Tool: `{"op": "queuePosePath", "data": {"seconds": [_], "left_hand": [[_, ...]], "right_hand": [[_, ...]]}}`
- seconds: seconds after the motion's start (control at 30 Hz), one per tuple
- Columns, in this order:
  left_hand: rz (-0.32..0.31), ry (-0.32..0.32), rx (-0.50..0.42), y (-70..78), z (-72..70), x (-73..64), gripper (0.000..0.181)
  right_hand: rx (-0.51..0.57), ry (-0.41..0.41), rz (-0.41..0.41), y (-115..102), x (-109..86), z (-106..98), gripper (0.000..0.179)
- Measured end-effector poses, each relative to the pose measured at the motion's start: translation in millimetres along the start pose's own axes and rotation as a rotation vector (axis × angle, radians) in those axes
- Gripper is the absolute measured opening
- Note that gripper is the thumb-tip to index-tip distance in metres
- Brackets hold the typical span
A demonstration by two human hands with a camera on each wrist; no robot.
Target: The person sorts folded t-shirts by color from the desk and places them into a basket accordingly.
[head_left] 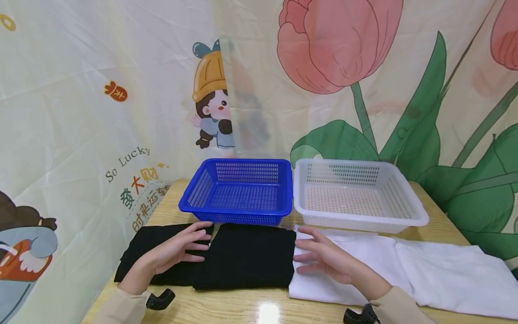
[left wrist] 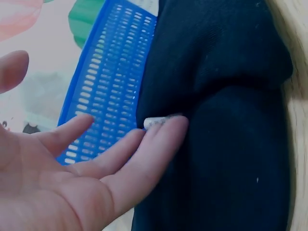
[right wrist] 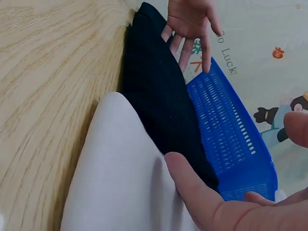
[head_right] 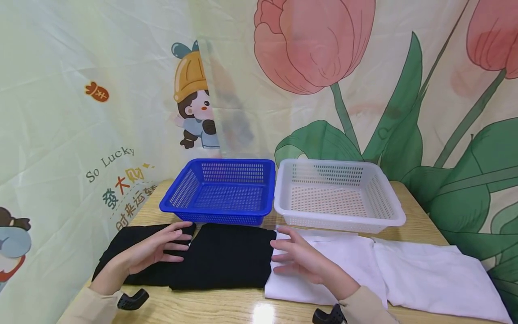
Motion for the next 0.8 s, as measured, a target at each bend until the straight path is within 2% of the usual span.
{"op": "queuePosePath", "data": {"seconds": [0.2, 0.43, 0.63, 0.8], "left_hand": [[-0.061, 0.008, 0.045, -0.8, 6.6, 8.0, 0.078], [-0.11, 0.004, 0.063, -3.8, 18.4, 17.5, 0.074], [-0.098, -0.007, 0.016, -13.4, 29.8, 20.8, 0.071], [-0.047, -0.051, -0.002, -19.6, 35.8, 21.8, 0.08]], "right_hand": [[0.0, -0.002, 0.052, 8, 6.6, 6, 0.084], [0.081, -0.039, 0.096, 13, 19.1, 17, 0.084], [0.106, -0.065, 0.1, 18, 26.9, 32, 0.09], [0.084, -0.064, 0.059, 25, 34.2, 37, 0.094]]}}
Point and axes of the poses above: each hand's wrist, its own x-axis towards the middle knuckle, its own z-axis out of the palm, y = z × x, the point moved 5 cm from there along x, towards the middle knuckle, and after that the axes turned 11 degrees about y, right-handed, at the moved point
